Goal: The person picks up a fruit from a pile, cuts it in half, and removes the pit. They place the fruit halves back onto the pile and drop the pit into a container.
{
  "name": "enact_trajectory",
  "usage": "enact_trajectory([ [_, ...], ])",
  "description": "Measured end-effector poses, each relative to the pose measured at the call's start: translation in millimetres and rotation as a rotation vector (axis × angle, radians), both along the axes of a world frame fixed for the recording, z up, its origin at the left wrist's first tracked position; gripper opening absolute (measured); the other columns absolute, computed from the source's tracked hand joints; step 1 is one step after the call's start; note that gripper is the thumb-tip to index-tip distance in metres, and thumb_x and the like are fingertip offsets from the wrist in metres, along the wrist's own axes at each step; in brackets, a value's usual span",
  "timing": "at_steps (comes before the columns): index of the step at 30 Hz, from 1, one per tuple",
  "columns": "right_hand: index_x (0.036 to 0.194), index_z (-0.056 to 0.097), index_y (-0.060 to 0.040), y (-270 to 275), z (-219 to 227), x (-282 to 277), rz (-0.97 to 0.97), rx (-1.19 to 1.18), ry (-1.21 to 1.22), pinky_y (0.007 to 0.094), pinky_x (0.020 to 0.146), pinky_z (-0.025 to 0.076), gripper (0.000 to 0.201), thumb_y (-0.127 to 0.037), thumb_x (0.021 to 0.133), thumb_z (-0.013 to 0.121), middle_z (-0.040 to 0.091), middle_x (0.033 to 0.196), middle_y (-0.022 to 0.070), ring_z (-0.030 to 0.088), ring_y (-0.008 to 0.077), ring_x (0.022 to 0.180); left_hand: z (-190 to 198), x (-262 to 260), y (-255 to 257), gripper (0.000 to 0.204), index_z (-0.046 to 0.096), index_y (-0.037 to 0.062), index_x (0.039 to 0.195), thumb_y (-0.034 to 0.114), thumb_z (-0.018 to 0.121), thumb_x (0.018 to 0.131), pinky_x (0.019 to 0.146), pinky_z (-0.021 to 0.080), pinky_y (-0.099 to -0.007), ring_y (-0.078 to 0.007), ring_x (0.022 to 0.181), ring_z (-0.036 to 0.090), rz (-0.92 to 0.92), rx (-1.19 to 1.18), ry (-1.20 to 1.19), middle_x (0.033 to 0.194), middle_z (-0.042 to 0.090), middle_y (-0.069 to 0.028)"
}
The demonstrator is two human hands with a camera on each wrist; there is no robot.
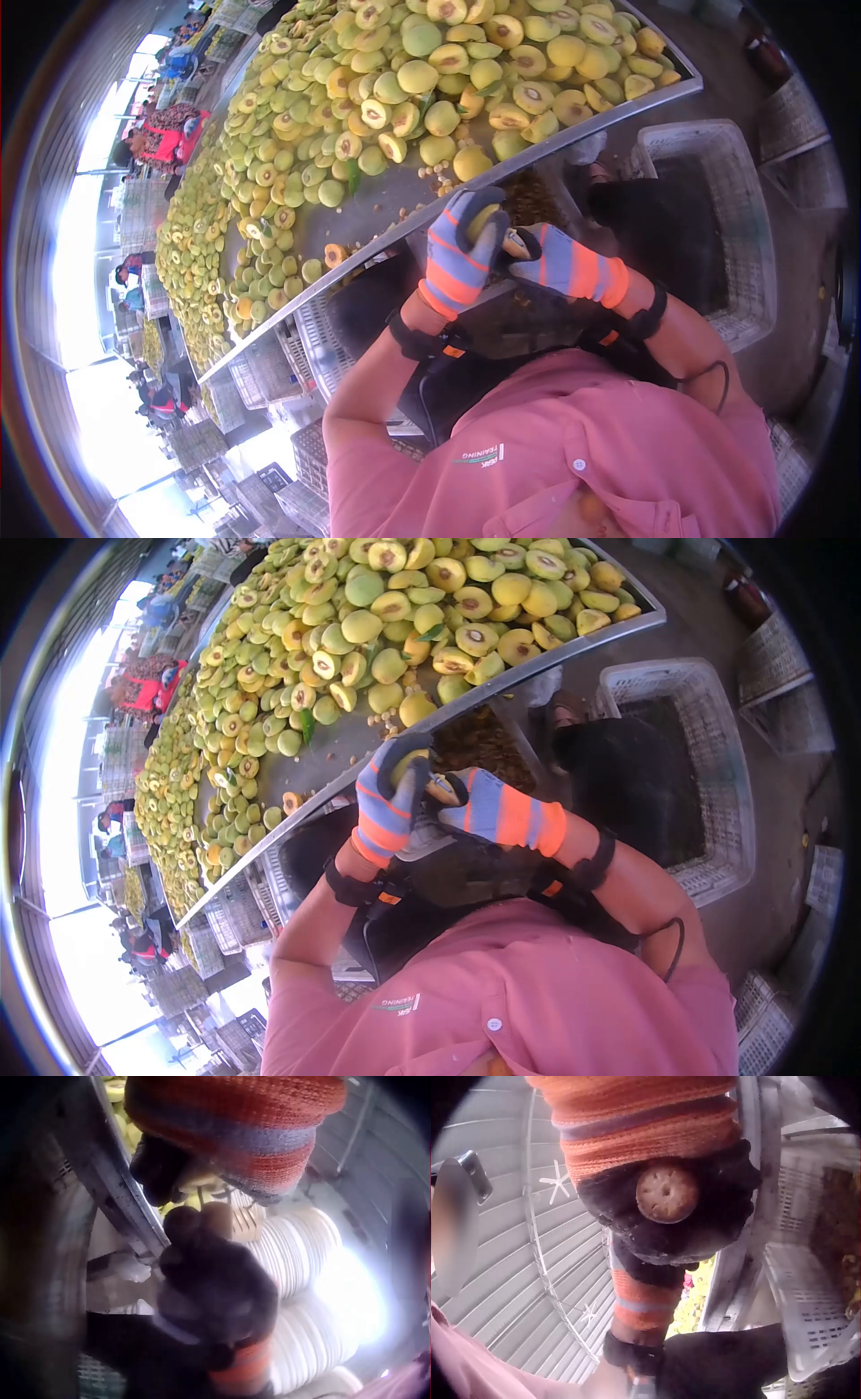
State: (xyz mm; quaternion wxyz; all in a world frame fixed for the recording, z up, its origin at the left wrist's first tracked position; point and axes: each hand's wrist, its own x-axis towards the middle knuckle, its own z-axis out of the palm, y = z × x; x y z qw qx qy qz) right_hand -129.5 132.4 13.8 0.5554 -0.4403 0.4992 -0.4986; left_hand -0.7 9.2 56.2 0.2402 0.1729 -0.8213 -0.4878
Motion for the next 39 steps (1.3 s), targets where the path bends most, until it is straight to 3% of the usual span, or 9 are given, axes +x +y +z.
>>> enact_trajectory([
  [7, 0.097, 0.065, -0.0070, -0.1, 22.5, 4.4, 0.050, 0.381, -0.320, 0.0251, 0.055, 0.043, 0.017, -0.019, 0.086, 0.066, 0.062, 0.074, -0.0006, 0.056, 0.0062, 0.065, 4.1, 6.3, -17.2, 0.021, 0.062, 0.0032, 0.110, 0.015, 0.058, 0.094, 0.074, 0.049, -0.0282, -0.0121, 0.081, 0.057, -0.016, 0.233, -0.138, 0.092, 0.063, -0.0049],
  [9, 0.097, 0.066, -0.0065, -2.9, 0.4, 4.4, 0.169, 0.004, -0.024, 0.0249, 0.060, 0.046, 0.018, -0.021, 0.086, 0.067, 0.064, 0.079, 0.0000, 0.058, 0.0068, 0.073, 6.5, 8.9, -21.0, 0.024, 0.062, 0.0041, 0.111, 0.015, 0.061, 0.090, 0.072, 0.050, -0.0307, -0.0173, 0.080, 0.061, -0.021, 0.246, -0.194, 0.094, 0.064, -0.0080],
  [12, 0.100, 0.065, -0.0056, 0.9, -11.9, 4.9, 0.104, -0.060, -0.133, 0.0256, 0.068, 0.048, 0.021, -0.021, 0.087, 0.068, 0.066, 0.089, 0.0014, 0.060, 0.0080, 0.081, 7.9, 13.5, -3.6, 0.034, 0.063, 0.0062, 0.111, 0.020, 0.068, 0.081, 0.070, 0.052, -0.0375, -0.0310, 0.080, 0.065, 0.076, -0.459, -0.118, 0.099, 0.064, -0.0155],
  [13, 0.102, 0.065, -0.0053, 1.0, -15.2, 10.9, 0.073, 0.013, -0.272, 0.0259, 0.071, 0.049, 0.022, -0.021, 0.087, 0.069, 0.066, 0.092, 0.0019, 0.060, 0.0085, 0.084, 10.5, 17.9, 2.2, 0.040, 0.065, 0.0072, 0.109, 0.012, 0.071, 0.070, 0.073, 0.053, -0.0383, -0.0372, 0.088, 0.064, 0.104, -0.511, -0.198, 0.101, 0.063, -0.0187],
  [21, 0.114, 0.062, -0.0026, -1.1, 10.5, 20.6, 0.057, -0.020, 0.014, 0.0275, 0.083, 0.047, 0.028, -0.008, 0.086, 0.060, 0.066, 0.102, 0.0033, 0.058, 0.0090, 0.093, -0.6, 44.2, -2.6, 0.048, 0.063, 0.0077, 0.117, 0.018, 0.070, 0.071, 0.074, 0.054, -0.0408, -0.0377, 0.087, 0.062, -0.043, -0.655, 0.057, 0.112, 0.059, -0.0206],
  [25, 0.109, 0.062, -0.0005, -7.2, 13.7, 23.2, 0.022, -0.054, 0.151, 0.0292, 0.082, 0.047, 0.029, -0.004, 0.081, 0.061, 0.068, 0.098, 0.0084, 0.060, 0.0128, 0.091, 2.3, 44.5, -6.2, 0.041, 0.063, 0.0032, 0.116, 0.008, 0.063, 0.075, 0.080, 0.052, -0.0390, -0.0380, 0.090, 0.063, -0.023, -0.293, 0.015, 0.111, 0.060, -0.0202],
  [29, 0.104, 0.064, -0.0018, -14.6, 11.7, 30.5, 0.098, 0.115, 0.345, 0.0322, 0.073, 0.049, 0.026, -0.007, 0.079, 0.062, 0.069, 0.084, 0.0077, 0.063, 0.0175, 0.080, -34.2, 34.6, -5.4, 0.024, 0.063, 0.0003, 0.109, 0.008, 0.051, 0.091, 0.076, 0.049, -0.0280, -0.0129, 0.084, 0.059, 0.082, 0.313, -0.055, 0.092, 0.064, -0.0055],
  [32, 0.097, 0.065, -0.0026, -15.5, -22.3, 45.4, -0.061, 0.075, 0.200, 0.0333, 0.064, 0.048, 0.020, -0.010, 0.079, 0.062, 0.066, 0.074, 0.0047, 0.062, 0.0181, 0.067, -56.7, 34.2, -8.4, 0.018, 0.064, -0.0016, 0.103, 0.007, 0.051, 0.094, 0.073, 0.046, -0.0242, -0.0073, 0.082, 0.053, 0.143, 0.582, 0.053, 0.086, 0.062, -0.0019],
  [39, 0.084, 0.066, -0.0038, -20.1, -7.4, 26.4, 0.039, 0.303, -0.217, 0.0246, 0.038, 0.036, 0.015, -0.018, 0.080, 0.066, 0.056, 0.059, 0.0027, 0.052, 0.0102, 0.044, -42.3, 25.8, -19.7, 0.022, 0.064, -0.0013, 0.105, 0.015, 0.051, 0.098, 0.073, 0.048, -0.0266, -0.0116, 0.079, 0.059, 0.034, 0.597, 0.086, 0.084, 0.062, -0.0038],
])
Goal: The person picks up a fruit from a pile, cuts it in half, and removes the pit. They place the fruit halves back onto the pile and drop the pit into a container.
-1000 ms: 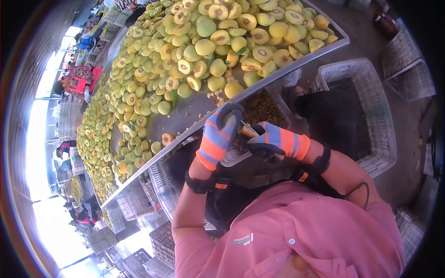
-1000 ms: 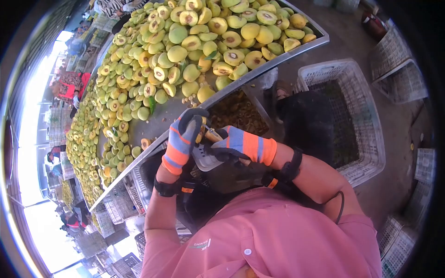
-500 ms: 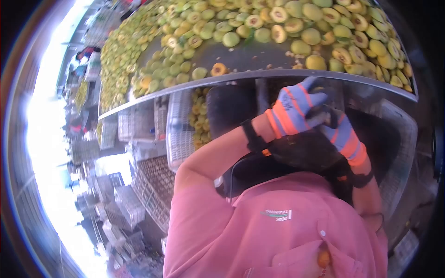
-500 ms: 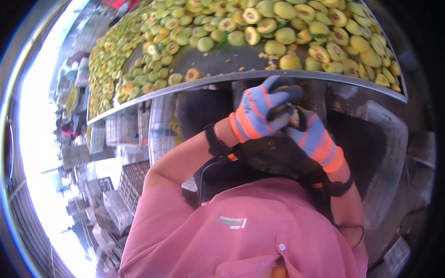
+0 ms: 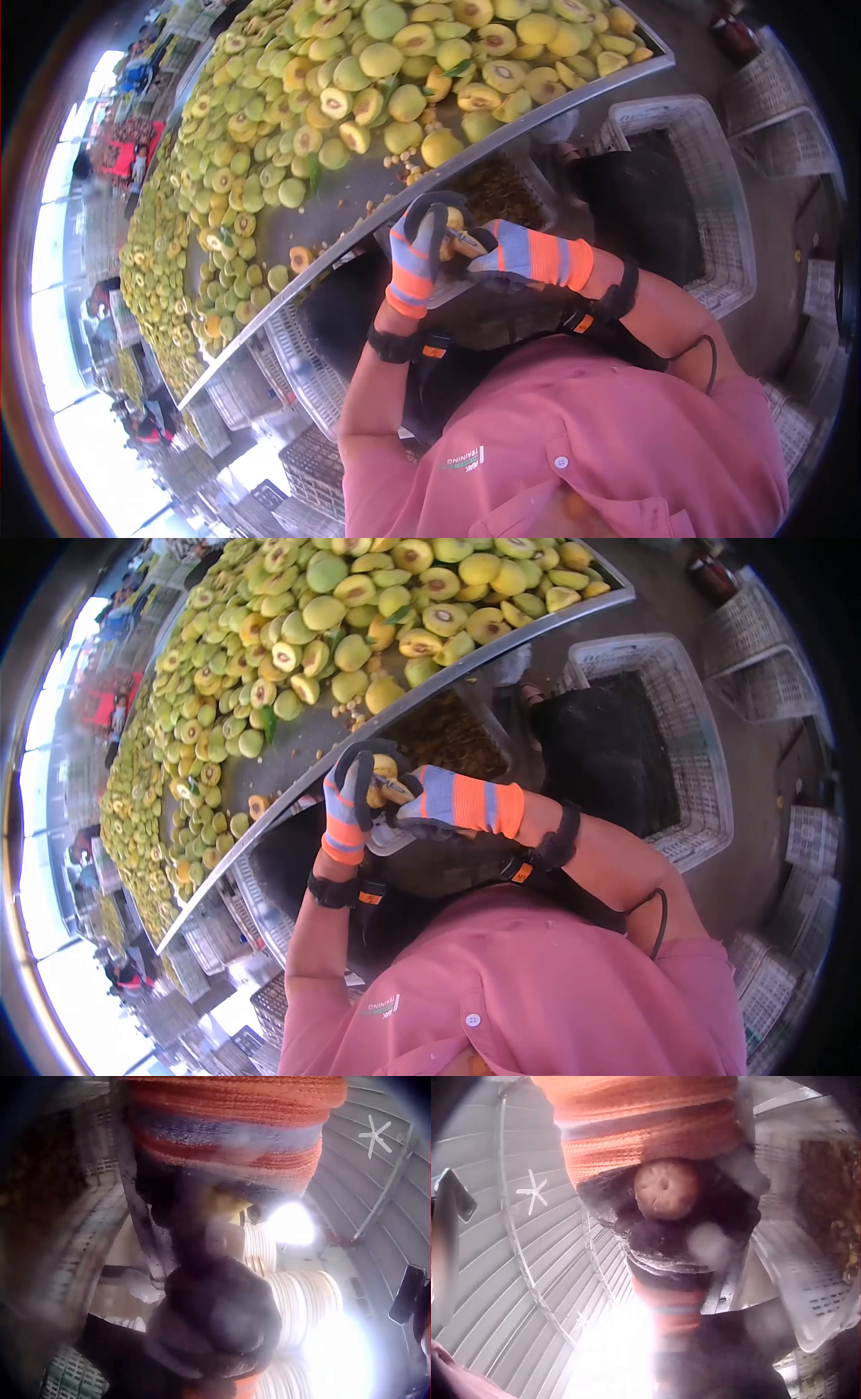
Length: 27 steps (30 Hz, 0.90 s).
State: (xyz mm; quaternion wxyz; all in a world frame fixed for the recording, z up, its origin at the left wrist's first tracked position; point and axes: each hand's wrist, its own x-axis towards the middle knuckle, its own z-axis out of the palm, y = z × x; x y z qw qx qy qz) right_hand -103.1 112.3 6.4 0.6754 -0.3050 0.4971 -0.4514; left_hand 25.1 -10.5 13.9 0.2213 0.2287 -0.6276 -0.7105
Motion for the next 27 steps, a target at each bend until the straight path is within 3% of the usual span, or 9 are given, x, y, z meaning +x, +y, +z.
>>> enact_trajectory([
  [2, 0.082, 0.066, -0.0037, 2.1, -30.8, 1.5, -0.009, -0.073, -0.067, 0.0246, 0.038, 0.036, 0.017, -0.020, 0.080, 0.067, 0.056, 0.058, 0.0023, 0.052, 0.0105, 0.045, -1.4, -0.1, 2.2, 0.021, 0.063, -0.0007, 0.109, 0.013, 0.051, 0.097, 0.076, 0.048, -0.0266, -0.0126, 0.083, 0.059, -0.008, -0.015, -0.011, 0.092, 0.063, -0.0049],
  [5, 0.080, 0.066, -0.0037, 3.4, 7.0, -11.2, 0.026, 0.121, -0.131, 0.0244, 0.038, 0.036, 0.017, -0.020, 0.082, 0.067, 0.055, 0.058, 0.0019, 0.052, 0.0098, 0.045, 3.1, -4.9, 9.9, 0.021, 0.061, 0.0001, 0.112, 0.009, 0.054, 0.095, 0.078, 0.048, -0.0275, -0.0137, 0.087, 0.059, 0.034, -0.264, 0.007, 0.100, 0.063, -0.0061],
  [8, 0.077, 0.064, -0.0054, 7.9, 23.3, -16.1, 0.059, 0.076, -0.117, 0.0234, 0.041, 0.033, 0.018, -0.022, 0.085, 0.065, 0.052, 0.056, -0.0016, 0.046, 0.0069, 0.043, 3.6, -6.9, 11.0, 0.021, 0.061, 0.0003, 0.112, 0.007, 0.056, 0.093, 0.078, 0.048, -0.0277, -0.0143, 0.086, 0.060, 0.070, -0.445, -0.055, 0.098, 0.063, -0.0068],
  [11, 0.081, 0.064, -0.0041, 9.8, 0.0, -16.7, 0.155, -0.329, 0.019, 0.0229, 0.039, 0.033, 0.015, -0.019, 0.086, 0.064, 0.053, 0.057, -0.0011, 0.047, 0.0071, 0.043, 5.7, -4.3, 11.5, 0.022, 0.061, -0.0002, 0.111, 0.006, 0.054, 0.091, 0.077, 0.049, -0.0280, -0.0152, 0.085, 0.061, 0.054, -0.465, -0.052, 0.097, 0.064, -0.0076],
  [14, 0.088, 0.064, -0.0026, 18.5, 8.1, -17.4, 0.145, -0.014, -0.612, 0.0229, 0.040, 0.036, 0.017, -0.020, 0.091, 0.064, 0.055, 0.065, -0.0005, 0.050, 0.0066, 0.048, 21.4, -0.6, 15.9, 0.023, 0.061, -0.0006, 0.111, 0.005, 0.052, 0.090, 0.076, 0.050, -0.0289, -0.0175, 0.084, 0.063, 0.018, -0.488, -0.076, 0.095, 0.064, -0.0091],
  [17, 0.096, 0.062, -0.0027, 23.2, 2.1, -16.6, 0.299, -0.046, -0.982, 0.0209, 0.041, 0.035, 0.020, -0.022, 0.092, 0.063, 0.055, 0.066, -0.0026, 0.049, 0.0046, 0.048, 40.2, 3.0, 18.6, 0.025, 0.061, -0.0008, 0.112, 0.006, 0.053, 0.089, 0.076, 0.050, -0.0293, -0.0206, 0.084, 0.064, -0.092, -0.520, -0.073, 0.095, 0.065, -0.0111],
  [20, 0.097, 0.061, -0.0023, 28.5, 12.9, -16.8, 0.320, -0.038, -0.997, 0.0193, 0.042, 0.036, 0.022, -0.023, 0.093, 0.064, 0.054, 0.066, -0.0035, 0.048, 0.0038, 0.047, 49.8, 2.7, 21.1, 0.025, 0.061, -0.0009, 0.113, 0.011, 0.052, 0.092, 0.077, 0.050, -0.0292, -0.0183, 0.085, 0.063, -0.147, -0.429, -0.083, 0.095, 0.065, -0.0101],
  [26, 0.095, 0.059, -0.0017, 33.1, 16.4, -13.8, 0.164, 0.042, -0.549, 0.0198, 0.039, 0.036, 0.017, -0.019, 0.093, 0.061, 0.050, 0.062, -0.0037, 0.047, 0.0042, 0.046, 29.4, -0.8, 26.0, 0.028, 0.061, -0.0010, 0.112, 0.019, 0.050, 0.097, 0.079, 0.049, -0.0285, -0.0154, 0.088, 0.060, -0.105, -0.186, -0.057, 0.095, 0.064, -0.0076],
  [27, 0.095, 0.059, -0.0013, 34.0, 13.3, -12.5, 0.158, 0.036, -0.634, 0.0199, 0.039, 0.035, 0.018, -0.019, 0.093, 0.061, 0.050, 0.062, -0.0034, 0.047, 0.0044, 0.045, 30.2, -2.1, 25.0, 0.029, 0.061, -0.0007, 0.112, 0.021, 0.049, 0.097, 0.078, 0.049, -0.0284, -0.0146, 0.088, 0.060, -0.116, -0.226, -0.068, 0.095, 0.064, -0.0067],
])
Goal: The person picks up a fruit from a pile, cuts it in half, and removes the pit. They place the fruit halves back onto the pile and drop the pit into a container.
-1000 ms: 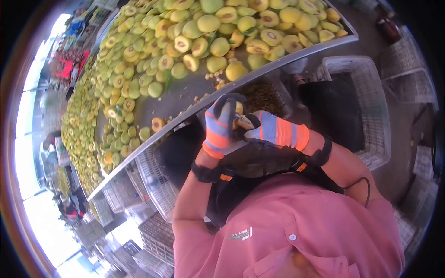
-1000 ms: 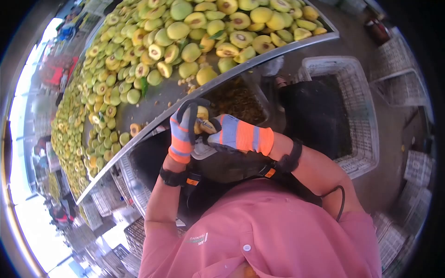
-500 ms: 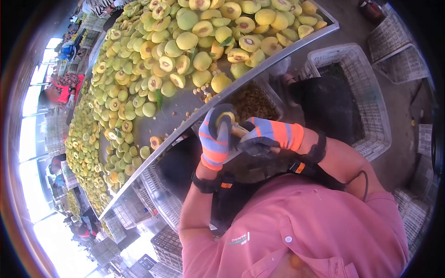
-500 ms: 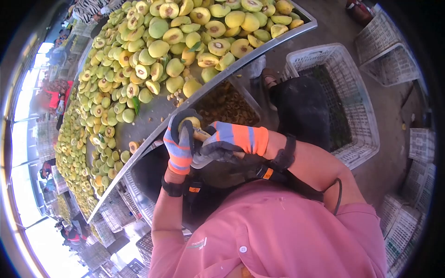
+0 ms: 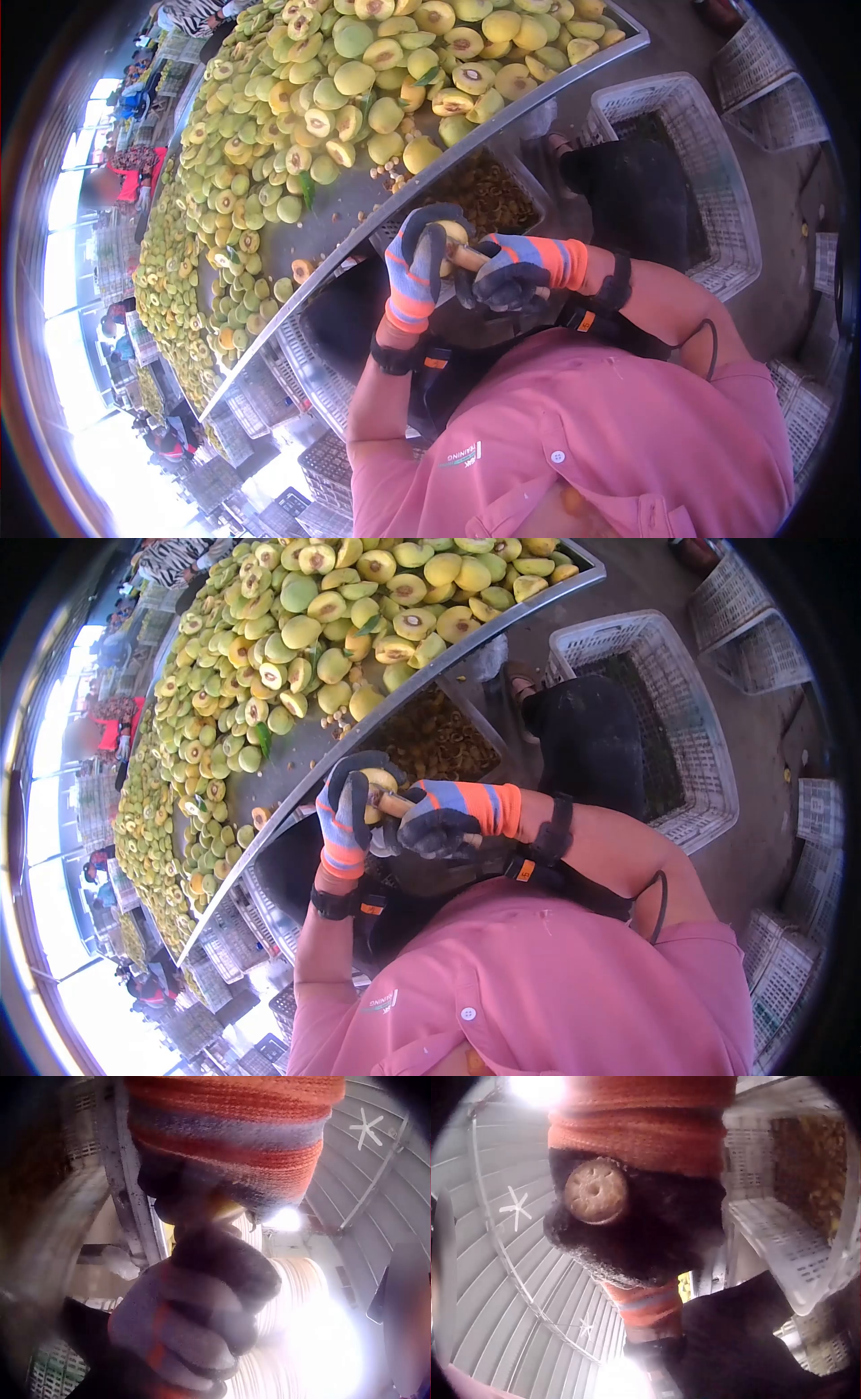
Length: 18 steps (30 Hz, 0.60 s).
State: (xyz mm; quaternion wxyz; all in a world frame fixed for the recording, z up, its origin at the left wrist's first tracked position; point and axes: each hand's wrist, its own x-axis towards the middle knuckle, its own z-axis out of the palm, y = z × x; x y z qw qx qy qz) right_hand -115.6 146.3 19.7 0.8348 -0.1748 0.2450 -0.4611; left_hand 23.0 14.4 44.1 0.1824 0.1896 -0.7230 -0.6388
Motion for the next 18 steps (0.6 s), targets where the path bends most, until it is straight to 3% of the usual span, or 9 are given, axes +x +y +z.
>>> enact_trajectory([
  [3, 0.094, 0.059, -0.0003, 1.5, -19.1, 3.4, 0.025, -0.024, -0.235, 0.0199, 0.037, 0.033, 0.017, -0.017, 0.092, 0.059, 0.049, 0.061, -0.0028, 0.046, 0.0048, 0.045, -0.2, -0.1, 3.0, 0.026, 0.061, -0.0011, 0.112, 0.016, 0.053, 0.094, 0.077, 0.048, -0.0290, -0.0167, 0.085, 0.061, 0.011, 0.061, 0.024, 0.093, 0.064, -0.0092],
  [5, 0.094, 0.058, 0.0003, 1.1, -29.2, -1.2, 0.098, -0.082, -0.373, 0.0196, 0.037, 0.033, 0.016, -0.016, 0.091, 0.059, 0.049, 0.061, -0.0025, 0.046, 0.0050, 0.045, 5.5, 1.0, -2.8, 0.025, 0.061, -0.0003, 0.110, 0.013, 0.056, 0.090, 0.074, 0.049, -0.0310, -0.0216, 0.081, 0.063, -0.072, -0.190, -0.001, 0.093, 0.063, -0.0115],
  [8, 0.096, 0.057, 0.0014, 4.3, -24.8, -3.8, 0.121, -0.073, -0.212, 0.0186, 0.036, 0.032, 0.018, -0.015, 0.090, 0.060, 0.048, 0.061, -0.0027, 0.045, 0.0043, 0.044, 29.2, 2.2, -2.6, 0.026, 0.062, 0.0018, 0.108, 0.009, 0.061, 0.084, 0.069, 0.051, -0.0349, -0.0300, 0.078, 0.064, -0.222, -0.523, -0.052, 0.093, 0.062, -0.0144],
  [10, 0.095, 0.059, 0.0018, 10.2, 4.3, -5.9, 0.178, -0.030, -0.225, 0.0186, 0.037, 0.032, 0.017, -0.013, 0.087, 0.062, 0.050, 0.062, -0.0016, 0.045, 0.0043, 0.044, 56.8, 5.7, -2.4, 0.033, 0.062, 0.0010, 0.109, 0.002, 0.062, 0.076, 0.069, 0.053, -0.0374, -0.0366, 0.080, 0.063, -0.357, -0.713, -0.123, 0.095, 0.062, -0.0177],
  [11, 0.094, 0.059, 0.0020, 13.9, 18.2, -6.0, 0.214, -0.009, -0.230, 0.0186, 0.037, 0.032, 0.017, -0.012, 0.085, 0.062, 0.051, 0.062, -0.0010, 0.046, 0.0043, 0.045, 67.6, 8.5, -0.7, 0.034, 0.062, 0.0013, 0.109, 0.004, 0.063, 0.076, 0.067, 0.053, -0.0374, -0.0360, 0.079, 0.064, -0.400, -0.732, -0.121, 0.095, 0.062, -0.0169],
  [14, 0.093, 0.062, 0.0022, 18.2, 33.0, -6.7, 0.254, -0.200, 0.148, 0.0196, 0.041, 0.036, 0.017, -0.009, 0.080, 0.064, 0.057, 0.069, 0.0029, 0.050, 0.0060, 0.050, 92.2, 12.4, 6.9, 0.037, 0.061, 0.0050, 0.111, 0.013, 0.067, 0.075, 0.060, 0.051, -0.0387, -0.0337, 0.073, 0.063, -0.512, -0.774, -0.078, 0.096, 0.060, -0.0137],
  [16, 0.096, 0.065, 0.0022, 21.6, 59.8, -9.7, 0.298, -0.195, 0.104, 0.0212, 0.048, 0.039, 0.023, -0.006, 0.075, 0.066, 0.063, 0.081, 0.0060, 0.054, 0.0085, 0.059, 100.5, 16.5, 16.3, 0.040, 0.059, 0.0081, 0.112, 0.022, 0.068, 0.076, 0.054, 0.048, -0.0389, -0.0311, 0.066, 0.061, -0.543, -0.814, 0.009, 0.096, 0.057, -0.0121],
  [18, 0.098, 0.065, 0.0029, 23.2, 65.0, -6.3, 0.293, -0.252, 0.075, 0.0214, 0.049, 0.039, 0.026, -0.006, 0.074, 0.066, 0.063, 0.083, 0.0059, 0.055, 0.0088, 0.061, 113.6, 17.2, 24.1, 0.039, 0.062, 0.0059, 0.108, 0.020, 0.071, 0.072, 0.054, 0.050, -0.0370, -0.0301, 0.067, 0.063, -0.536, -0.829, 0.111, 0.098, 0.058, -0.0126],
])
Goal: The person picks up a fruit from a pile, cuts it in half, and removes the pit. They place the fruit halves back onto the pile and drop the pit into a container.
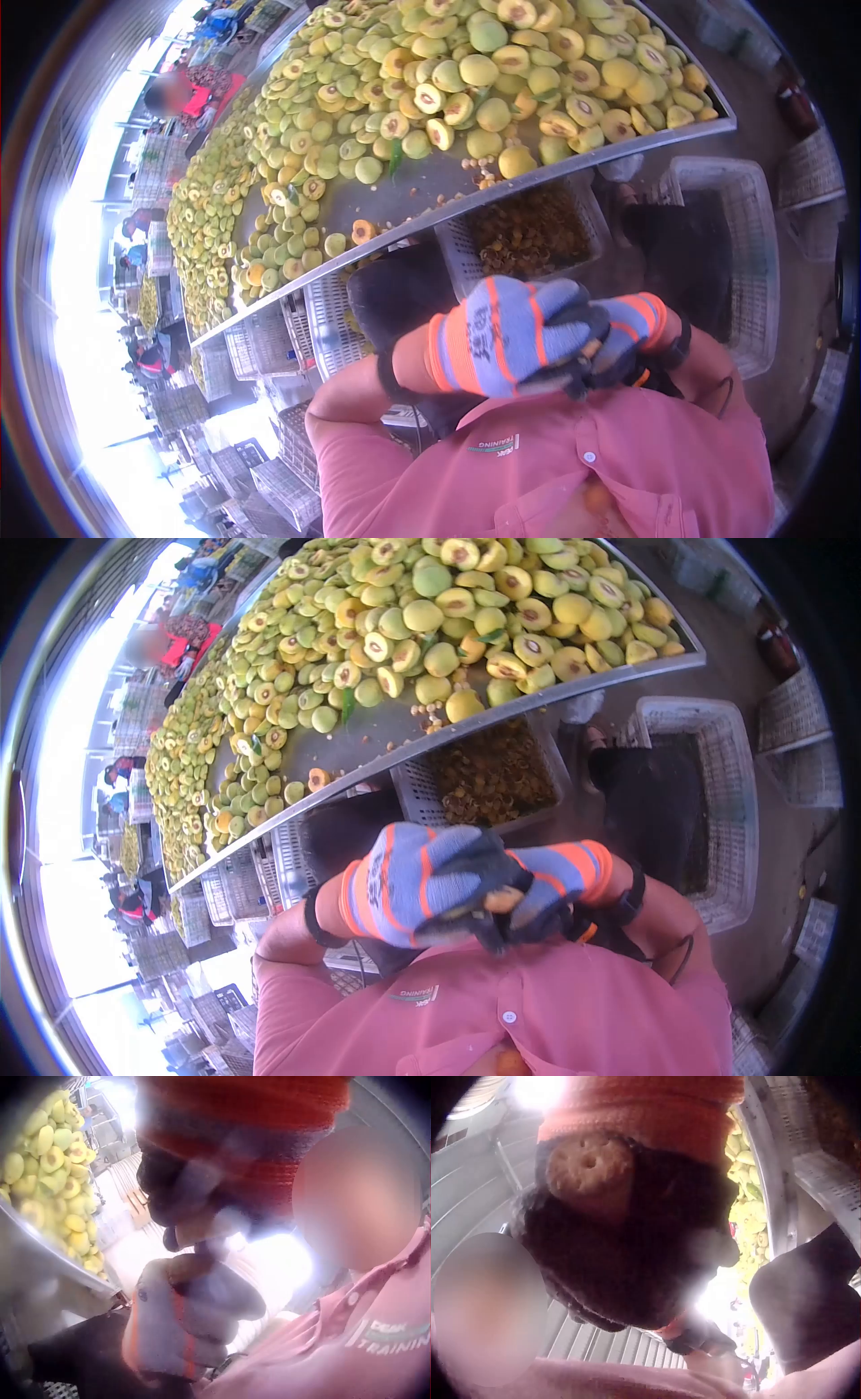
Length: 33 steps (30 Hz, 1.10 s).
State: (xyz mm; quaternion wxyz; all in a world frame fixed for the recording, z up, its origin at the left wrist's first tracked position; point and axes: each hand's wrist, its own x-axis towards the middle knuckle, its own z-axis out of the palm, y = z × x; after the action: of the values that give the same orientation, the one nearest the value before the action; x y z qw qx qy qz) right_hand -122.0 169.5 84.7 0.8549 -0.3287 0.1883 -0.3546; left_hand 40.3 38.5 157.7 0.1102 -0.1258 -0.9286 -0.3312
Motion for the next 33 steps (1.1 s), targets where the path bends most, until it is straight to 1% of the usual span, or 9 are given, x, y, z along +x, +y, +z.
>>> enact_trajectory([
  [4, 0.100, 0.065, 0.0043, -3.0, -8.4, -6.5, -0.027, 0.017, -0.018, 0.0204, 0.048, 0.037, 0.026, -0.007, 0.077, 0.063, 0.062, 0.080, 0.0046, 0.053, 0.0079, 0.059, 8.7, -9.9, -10.3, 0.040, 0.063, 0.0014, 0.109, 0.014, 0.069, 0.072, 0.060, 0.054, -0.0367, -0.0334, 0.073, 0.066, 0.002, 0.071, -0.077, 0.102, 0.062, -0.0147],
  [7, 0.100, 0.064, 0.0040, -10.0, -14.6, -8.2, -0.187, 0.010, 0.069, 0.0188, 0.044, 0.033, 0.025, -0.011, 0.081, 0.060, 0.056, 0.068, 0.0021, 0.048, 0.0047, 0.051, -24.0, -22.1, -36.5, 0.037, 0.061, -0.0006, 0.111, 0.010, 0.064, 0.075, 0.069, 0.054, -0.0359, -0.0360, 0.080, 0.065, 0.012, 0.306, -0.146, 0.100, 0.064, -0.0160],
  [9, 0.098, 0.064, 0.0028, -18.9, -18.2, -8.1, -0.279, 0.035, 0.090, 0.0185, 0.044, 0.033, 0.024, -0.015, 0.084, 0.060, 0.053, 0.064, -0.0002, 0.046, 0.0044, 0.049, -28.9, -23.4, -31.2, 0.028, 0.058, -0.0019, 0.113, 0.008, 0.053, 0.088, 0.082, 0.049, -0.0303, -0.0207, 0.090, 0.063, 0.219, 0.660, -0.194, 0.098, 0.064, -0.0100],
  [14, 0.096, 0.065, 0.0010, -28.8, -44.5, -4.5, -0.408, 0.099, 0.197, 0.0196, 0.044, 0.036, 0.022, -0.019, 0.088, 0.061, 0.054, 0.063, -0.0016, 0.049, 0.0051, 0.049, -103.1, -29.8, -22.2, 0.023, 0.059, 0.0002, 0.113, 0.014, 0.050, 0.097, 0.077, 0.048, -0.0269, -0.0124, 0.084, 0.058, 0.517, 1.135, -0.022, 0.091, 0.063, -0.0065],
  [20, 0.091, 0.064, -0.0004, -35.7, -82.0, 6.9, -0.501, 0.035, 0.283, 0.0220, 0.043, 0.037, 0.016, -0.016, 0.088, 0.061, 0.057, 0.062, 0.0009, 0.051, 0.0072, 0.047, -134.7, -28.5, -13.0, 0.023, 0.060, -0.0013, 0.107, 0.018, 0.052, 0.097, 0.068, 0.049, -0.0270, -0.0129, 0.075, 0.059, 0.794, 1.173, 0.136, 0.085, 0.063, -0.0066],
  [26, 0.089, 0.064, -0.0007, -34.3, -75.7, 15.1, -0.547, 0.042, 0.191, 0.0228, 0.040, 0.036, 0.015, -0.016, 0.089, 0.060, 0.055, 0.058, 0.0012, 0.048, 0.0081, 0.044, -168.5, -26.9, -20.4, 0.021, 0.062, 0.0035, 0.103, 0.021, 0.051, 0.099, 0.067, 0.048, -0.0260, -0.0107, 0.076, 0.056, 0.806, 1.425, 0.182, 0.088, 0.062, -0.0013],
  [29, 0.088, 0.063, -0.0011, -49.1, -59.2, 22.9, -0.590, 0.027, 0.187, 0.0229, 0.039, 0.035, 0.015, -0.016, 0.089, 0.059, 0.054, 0.058, 0.0010, 0.047, 0.0083, 0.043, -213.7, -22.5, -11.2, 0.019, 0.063, 0.0061, 0.101, 0.021, 0.052, 0.098, 0.069, 0.049, -0.0261, -0.0121, 0.077, 0.058, 0.903, 1.955, 0.176, 0.093, 0.063, -0.0032],
  [32, 0.083, 0.062, -0.0054, -48.5, -72.4, 18.4, -0.578, 0.220, 0.249, 0.0239, 0.039, 0.034, 0.014, -0.017, 0.090, 0.061, 0.054, 0.058, 0.0007, 0.047, 0.0089, 0.043, -184.9, 0.0, -11.5, 0.028, 0.063, 0.0061, 0.096, 0.032, 0.052, 0.097, 0.066, 0.051, -0.0267, -0.0155, 0.071, 0.063, 1.101, 1.505, 0.186, 0.084, 0.067, -0.0064],
  [33, 0.082, 0.062, -0.0063, -50.7, -74.6, 16.6, -0.545, 0.270, 0.281, 0.0242, 0.039, 0.035, 0.014, -0.018, 0.090, 0.061, 0.054, 0.058, 0.0006, 0.047, 0.0093, 0.042, -159.6, 7.8, -19.5, 0.031, 0.064, 0.0058, 0.092, 0.034, 0.051, 0.098, 0.059, 0.048, -0.0237, -0.0143, 0.067, 0.062, 1.267, 1.558, 0.225, 0.083, 0.067, -0.0059],
])
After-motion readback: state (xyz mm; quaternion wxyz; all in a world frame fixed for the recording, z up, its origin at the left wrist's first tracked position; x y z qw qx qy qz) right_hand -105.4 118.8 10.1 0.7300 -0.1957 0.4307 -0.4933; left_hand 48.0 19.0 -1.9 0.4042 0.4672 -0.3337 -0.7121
